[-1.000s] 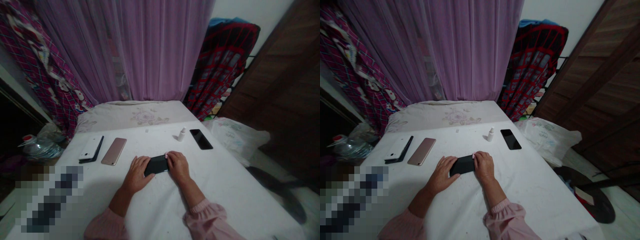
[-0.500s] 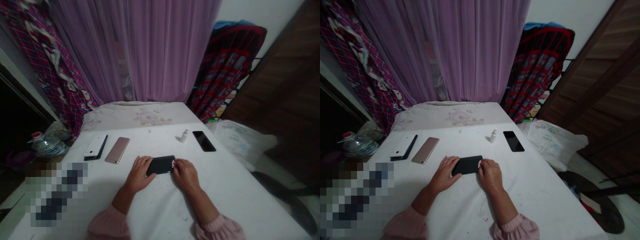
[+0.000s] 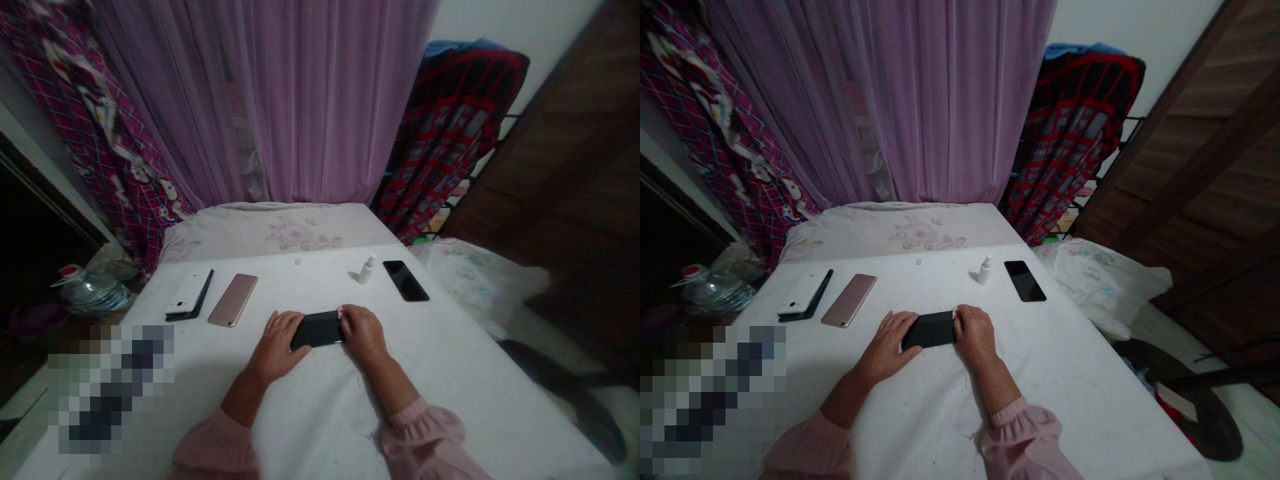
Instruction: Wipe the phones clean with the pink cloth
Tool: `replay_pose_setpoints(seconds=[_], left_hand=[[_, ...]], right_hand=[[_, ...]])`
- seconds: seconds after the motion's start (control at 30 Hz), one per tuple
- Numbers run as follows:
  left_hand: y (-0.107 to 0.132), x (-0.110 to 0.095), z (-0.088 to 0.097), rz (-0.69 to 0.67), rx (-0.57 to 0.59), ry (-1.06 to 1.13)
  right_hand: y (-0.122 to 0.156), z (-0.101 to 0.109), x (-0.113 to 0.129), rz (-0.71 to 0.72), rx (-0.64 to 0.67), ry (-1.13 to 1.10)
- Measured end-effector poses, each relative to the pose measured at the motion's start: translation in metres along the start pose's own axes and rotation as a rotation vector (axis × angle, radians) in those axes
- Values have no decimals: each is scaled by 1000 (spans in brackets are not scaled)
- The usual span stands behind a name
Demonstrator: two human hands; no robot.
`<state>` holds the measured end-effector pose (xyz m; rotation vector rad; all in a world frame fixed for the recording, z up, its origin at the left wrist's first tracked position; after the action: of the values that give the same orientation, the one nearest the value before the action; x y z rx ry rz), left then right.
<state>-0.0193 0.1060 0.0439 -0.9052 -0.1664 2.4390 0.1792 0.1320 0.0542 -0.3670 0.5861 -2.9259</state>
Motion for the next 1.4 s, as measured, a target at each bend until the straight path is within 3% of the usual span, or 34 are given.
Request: replay_pose_setpoints(seconds=[0.27, 0.63, 0.97, 1.4], left_hand=[[0, 2, -1, 0, -12, 4], [0, 2, -1, -5, 5, 20], [1, -6, 1, 35, -54, -2], [6, -10, -3, 46, -110, -17]], right_hand=[[23, 12, -8, 50, -19, -113], [-2, -9, -6, 10, -7, -74], [9, -2, -13, -1, -247, -36], [7, -6, -10, -10, -194, -120]])
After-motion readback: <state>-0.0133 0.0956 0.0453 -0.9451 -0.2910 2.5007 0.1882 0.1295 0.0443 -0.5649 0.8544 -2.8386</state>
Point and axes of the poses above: each hand's wrist, its own y-axis away from the middle knuckle, its own z-axis out of the back of the hand, x = y × z, the point moved 7 cm from there along -y, towards the middle knuckle, and after that the axes turned 11 degrees about y, right-handed, at the moved point
